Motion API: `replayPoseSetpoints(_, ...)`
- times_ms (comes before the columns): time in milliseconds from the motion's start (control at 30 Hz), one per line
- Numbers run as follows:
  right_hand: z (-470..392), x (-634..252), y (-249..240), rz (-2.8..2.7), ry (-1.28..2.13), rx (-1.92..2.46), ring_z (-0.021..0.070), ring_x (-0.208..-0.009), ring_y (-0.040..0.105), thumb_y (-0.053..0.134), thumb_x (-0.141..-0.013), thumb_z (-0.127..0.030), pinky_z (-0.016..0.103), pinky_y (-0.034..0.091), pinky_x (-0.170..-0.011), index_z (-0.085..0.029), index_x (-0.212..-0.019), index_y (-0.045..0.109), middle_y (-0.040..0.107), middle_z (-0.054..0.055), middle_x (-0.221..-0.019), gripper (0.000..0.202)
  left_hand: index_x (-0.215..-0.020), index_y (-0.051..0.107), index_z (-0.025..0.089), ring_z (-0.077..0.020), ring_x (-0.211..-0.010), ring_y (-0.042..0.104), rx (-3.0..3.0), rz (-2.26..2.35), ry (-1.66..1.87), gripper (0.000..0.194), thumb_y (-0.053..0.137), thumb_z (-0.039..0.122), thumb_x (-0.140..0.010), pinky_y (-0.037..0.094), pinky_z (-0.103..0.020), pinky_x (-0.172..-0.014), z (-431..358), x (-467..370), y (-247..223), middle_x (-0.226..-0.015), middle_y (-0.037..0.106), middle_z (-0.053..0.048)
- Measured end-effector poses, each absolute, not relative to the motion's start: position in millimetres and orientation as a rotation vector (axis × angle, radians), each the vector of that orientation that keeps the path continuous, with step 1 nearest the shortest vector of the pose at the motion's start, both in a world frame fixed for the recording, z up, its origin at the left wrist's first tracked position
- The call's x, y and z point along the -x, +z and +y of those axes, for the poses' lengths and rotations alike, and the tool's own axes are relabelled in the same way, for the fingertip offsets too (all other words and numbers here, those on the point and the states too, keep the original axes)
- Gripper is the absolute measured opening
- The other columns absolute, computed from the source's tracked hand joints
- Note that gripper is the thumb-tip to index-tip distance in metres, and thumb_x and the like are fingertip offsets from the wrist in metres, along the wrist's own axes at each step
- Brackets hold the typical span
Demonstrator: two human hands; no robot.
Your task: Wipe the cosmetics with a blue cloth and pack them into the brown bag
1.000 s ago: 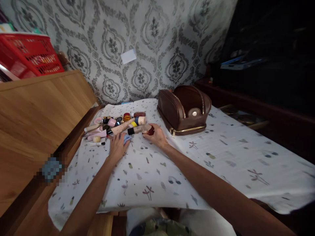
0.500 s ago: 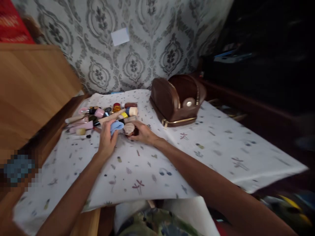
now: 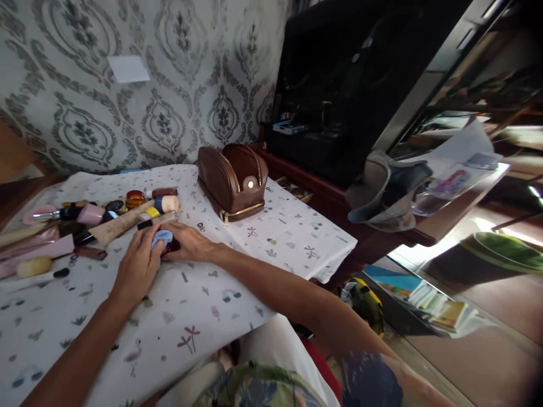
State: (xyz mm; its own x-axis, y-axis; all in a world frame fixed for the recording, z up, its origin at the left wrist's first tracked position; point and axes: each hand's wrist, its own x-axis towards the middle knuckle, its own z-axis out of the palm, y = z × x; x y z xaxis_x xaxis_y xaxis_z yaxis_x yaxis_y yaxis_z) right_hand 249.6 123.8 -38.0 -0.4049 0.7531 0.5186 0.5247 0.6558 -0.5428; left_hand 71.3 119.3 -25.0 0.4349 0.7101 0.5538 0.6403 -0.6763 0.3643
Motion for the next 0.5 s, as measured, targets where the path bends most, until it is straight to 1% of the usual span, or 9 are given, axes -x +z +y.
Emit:
replayPoseSetpoints(67, 121.5, -248.1, -36.6, -2.138, 0.332, 0.982, 0.0253, -0.128, 0.052, 0.076, -0.080, -0.026, 0.039, 0.043, -0.109, -0.016, -0.129, 0.050, 0.057, 0.014, -0.132, 0.056, -0.136, 0.052, 0.019, -0.0317, -0.120, 0.059, -2.524, 1.266, 1.075, 0.056, 0.028, 0.052, -0.098, 0.048, -0.049, -0.105, 119.1, -70.7, -21.6, -0.125, 0.061, -0.015)
replayPoseSetpoints(133, 119.8, -246.9, -35.1, -2.172, 0.292, 0.963, 0.0262, -0.127, 0.053, 0.074, -0.083, -0.029, 0.039, 0.043, -0.109, -0.013, -0.126, 0.052, 0.058, 0.016, -0.130, 0.051, -0.133, 0.053, 0.017, -0.0317, -0.118, 0.060, -2.451, 1.287, 1.093, 0.056, 0.029, 0.053, -0.098, 0.048, -0.049, -0.103, 120.8, -69.3, -19.3, -0.124, 0.063, -0.015)
replayPoseSetpoints(200, 119.5, -245.7, -34.6, -2.183, 0.288, 0.944, 0.0270, -0.126, 0.053, 0.072, -0.084, -0.032, 0.039, 0.043, -0.110, -0.011, -0.125, 0.054, 0.059, 0.018, -0.128, 0.049, -0.128, 0.054, 0.017, -0.0311, -0.114, 0.063, -2.353, 1.314, 1.100, 0.054, 0.030, 0.054, -0.097, 0.050, -0.048, -0.100, 123.9, -67.1, -18.0, -0.121, 0.066, -0.015)
replayPoseSetpoints(267, 120.6, -244.4, -35.6, -2.157, 0.327, 0.948, 0.0274, -0.127, 0.052, 0.074, -0.082, -0.031, 0.041, 0.042, -0.110, -0.012, -0.132, 0.050, 0.059, 0.017, -0.130, 0.058, -0.123, 0.055, 0.018, -0.0299, -0.104, 0.066, -2.251, 1.363, 1.089, 0.052, 0.031, 0.056, -0.096, 0.053, -0.045, -0.092, 127.2, -64.6, -17.4, -0.111, 0.069, -0.013)
replayPoseSetpoints(333, 122.5, -243.4, -37.4, -2.096, 0.391, 0.984, 0.0281, -0.132, 0.050, 0.078, -0.077, -0.031, 0.043, 0.041, -0.112, -0.015, -0.140, 0.043, 0.055, 0.017, -0.137, 0.074, -0.120, 0.054, 0.019, -0.0283, -0.095, 0.068, -2.177, 1.406, 1.084, 0.051, 0.032, 0.057, -0.095, 0.055, -0.042, -0.085, 129.5, -62.7, -17.3, -0.103, 0.070, -0.011)
replayPoseSetpoints(400, 123.9, -243.0, -38.8, -2.045, 0.446, 1.010, 0.0290, -0.134, 0.048, 0.082, -0.073, -0.030, 0.043, 0.041, -0.112, -0.016, -0.143, 0.041, 0.051, 0.017, -0.141, 0.083, -0.117, 0.053, 0.019, -0.0273, -0.092, 0.068, -2.133, 1.426, 1.097, 0.049, 0.034, 0.057, -0.094, 0.055, -0.040, -0.081, 129.9, -61.7, -17.4, -0.100, 0.070, -0.010)
replayPoseSetpoints(433, 124.1, -243.0, -39.0, -2.030, 0.464, 1.009, 0.0290, -0.134, 0.049, 0.084, -0.071, -0.030, 0.043, 0.041, -0.112, -0.016, -0.141, 0.043, 0.052, 0.017, -0.140, 0.083, -0.116, 0.052, 0.019, -0.0271, -0.092, 0.068, -2.119, 1.430, 1.101, 0.048, 0.035, 0.058, -0.093, 0.055, -0.040, -0.081, 129.3, -61.7, -17.4, -0.100, 0.070, -0.010)
replayPoseSetpoints(500, 123.2, -243.4, -38.6, -2.006, 0.478, 0.992, 0.0281, -0.129, 0.052, 0.085, -0.068, -0.029, 0.041, 0.043, -0.109, -0.018, -0.134, 0.049, 0.057, 0.014, -0.134, 0.076, -0.114, 0.051, 0.020, -0.0274, -0.092, 0.068, -2.104, 1.437, 1.097, 0.046, 0.037, 0.058, -0.093, 0.056, -0.040, -0.081, 126.5, -62.1, -17.5, -0.100, 0.070, -0.010)
